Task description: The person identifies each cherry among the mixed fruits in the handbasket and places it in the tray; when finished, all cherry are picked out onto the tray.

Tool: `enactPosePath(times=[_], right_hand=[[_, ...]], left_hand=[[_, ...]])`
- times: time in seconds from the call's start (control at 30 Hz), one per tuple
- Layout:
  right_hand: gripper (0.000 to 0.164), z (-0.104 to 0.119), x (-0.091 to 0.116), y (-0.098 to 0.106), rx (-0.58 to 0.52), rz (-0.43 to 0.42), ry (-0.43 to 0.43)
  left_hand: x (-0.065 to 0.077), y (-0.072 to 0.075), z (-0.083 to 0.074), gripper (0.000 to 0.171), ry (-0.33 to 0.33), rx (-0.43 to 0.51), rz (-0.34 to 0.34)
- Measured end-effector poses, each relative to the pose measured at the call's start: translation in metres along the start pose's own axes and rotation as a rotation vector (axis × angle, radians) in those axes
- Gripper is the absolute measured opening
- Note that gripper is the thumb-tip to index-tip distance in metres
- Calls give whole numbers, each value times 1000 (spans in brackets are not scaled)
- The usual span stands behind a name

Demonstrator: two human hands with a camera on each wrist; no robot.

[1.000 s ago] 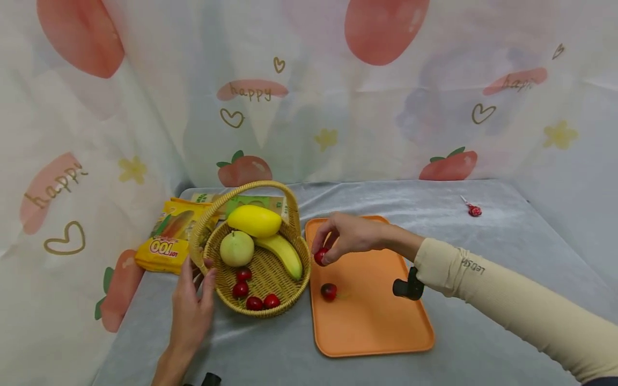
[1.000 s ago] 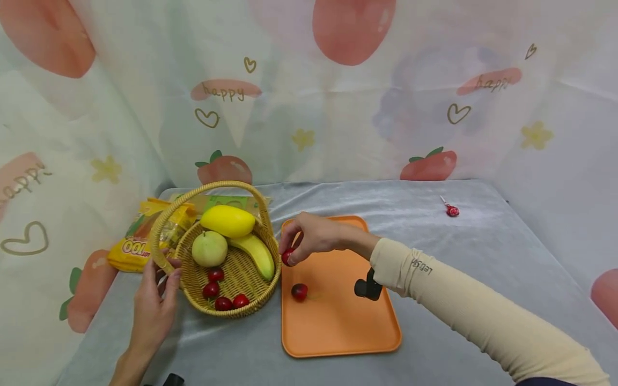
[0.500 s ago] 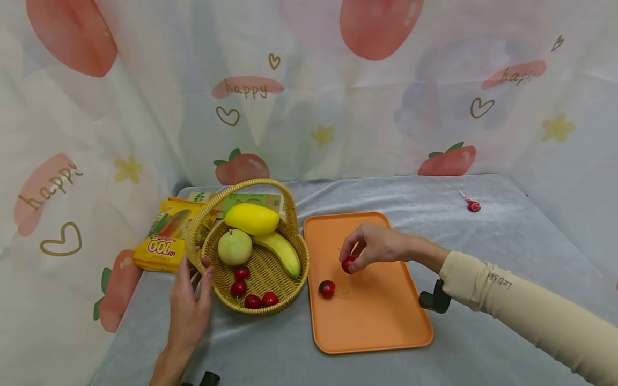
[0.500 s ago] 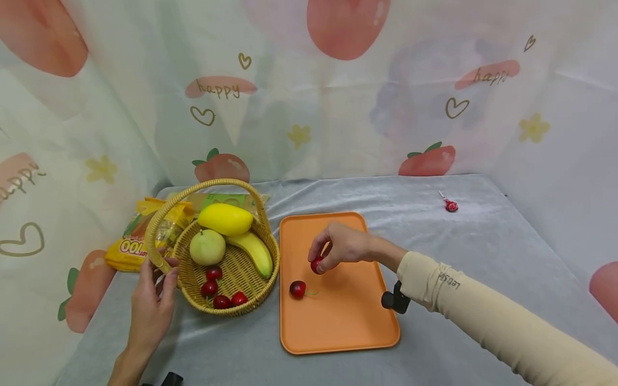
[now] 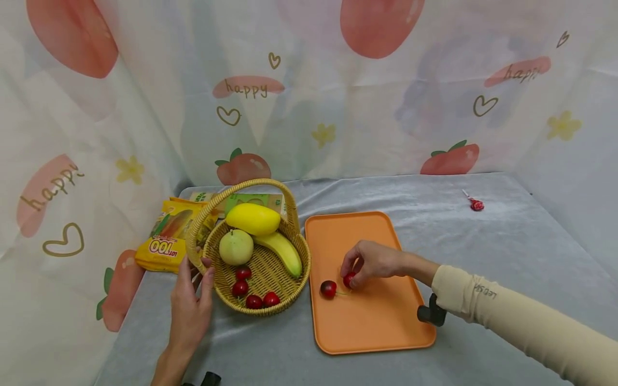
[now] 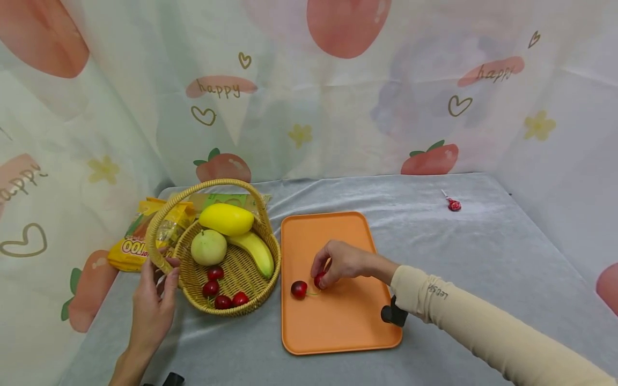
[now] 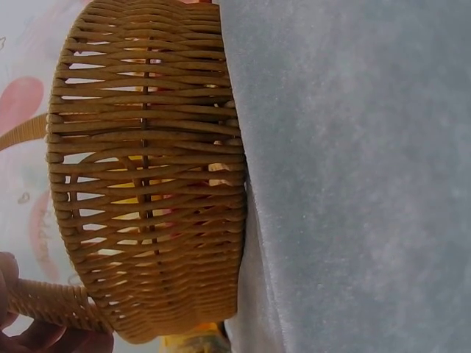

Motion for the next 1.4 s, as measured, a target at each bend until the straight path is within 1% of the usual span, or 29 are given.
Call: enactPosePath(times=[0.17,0.47,0.6,0.7,0.87,0.97,1.03,1.13,1.23,1.3,1.4], right_hand=[[17,-1,-3,-6,7,7,0],[18,0,-4,-9,-5,19,10],[19,1,-3,-6,-6,15,1],[21,6,-1,1,22,-3,18],[24,30,-1,21,65,-40,65],[23,52,-6,28,70,-37,75],[23,68,-11,27,68,-18,85],[22,91,-23,20,66,31,110],[21,110,-40,6,69,100,149],[21,120,-52,-4,65,148,169],[20,130,-69,-19,65,196,175]], left_hand=[[0,0,1,46,14,1,4],[0,0,2,46,13,0,6],[1,0,2,46,15,2,12],[0,0,2,46,13,7,16],[-1,0,2,46,2,18,14],[-2,0,2,46,-5,22,11],[-2,0,2,46,-4,23,14],[-3,-1,3,47,2,25,18],[-2,0,4,48,3,29,14],[-2,0,4,48,-1,33,9],[-1,0,5,48,3,26,14]])
Point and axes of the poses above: each hand's wrist, its own x-axis away from the middle knuckle, its own y-axis out of the back of the hand, z = x × y, the point moved 7 cm from there along -x, towards the middle knuckle, and after that the axes turned 1 degree about x, right-handed, at the moved point
